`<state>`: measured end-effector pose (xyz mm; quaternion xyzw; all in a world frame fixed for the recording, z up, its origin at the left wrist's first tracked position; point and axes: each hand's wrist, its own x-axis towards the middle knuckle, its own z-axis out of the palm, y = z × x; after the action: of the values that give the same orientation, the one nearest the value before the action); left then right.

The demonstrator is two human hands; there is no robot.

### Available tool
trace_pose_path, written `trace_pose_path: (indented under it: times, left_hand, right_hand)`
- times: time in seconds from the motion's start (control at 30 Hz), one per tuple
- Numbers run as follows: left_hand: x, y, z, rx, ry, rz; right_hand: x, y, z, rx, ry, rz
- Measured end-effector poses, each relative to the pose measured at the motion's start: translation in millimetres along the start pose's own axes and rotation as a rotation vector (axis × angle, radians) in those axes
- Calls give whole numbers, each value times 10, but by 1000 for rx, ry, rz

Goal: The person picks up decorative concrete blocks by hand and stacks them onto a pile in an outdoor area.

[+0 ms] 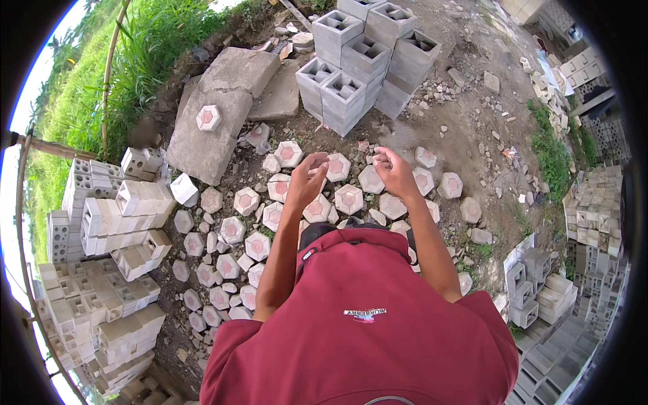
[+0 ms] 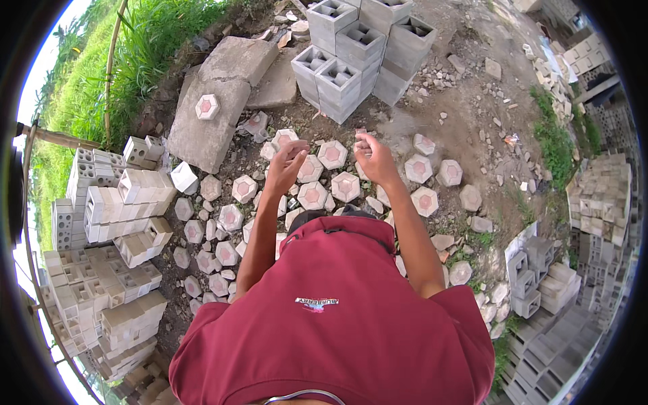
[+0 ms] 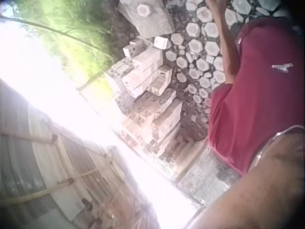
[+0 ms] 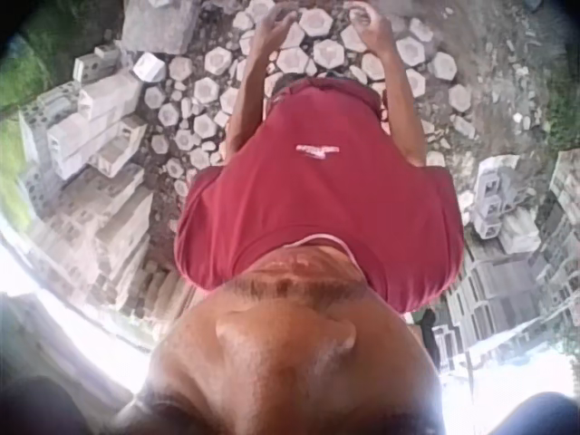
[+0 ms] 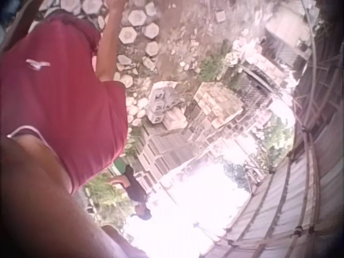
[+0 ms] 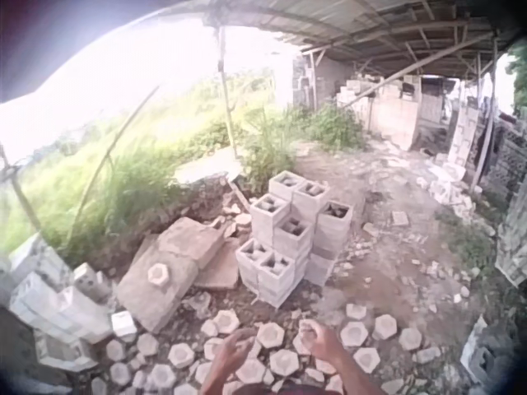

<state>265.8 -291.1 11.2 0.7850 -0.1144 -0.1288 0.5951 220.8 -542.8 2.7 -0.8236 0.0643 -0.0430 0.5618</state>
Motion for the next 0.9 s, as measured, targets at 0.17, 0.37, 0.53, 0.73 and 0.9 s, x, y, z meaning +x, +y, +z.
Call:
trace_pose_path:
  times: [0.17,0.37,0.53,0.73,0.9]
  left_hand:
    - [473,-244,63,60,86,-83]
    - [1332,-611,107,-60,2,-155]
    - [2457,-654,98,-151,-69,-180]
    - [3956,-407,5,-86,-128,-97]
    - [4746,-420,-12,-80,-172,-117]
  right_hand:
    - [505,158,-36,74,1,-10]
    - [1178,364,-228,93,61,45]
    - [2069,699,-407,90,116,85]
    - [3149,828,-479,-17,168,119]
    - [3804,773,-456,28,124,131]
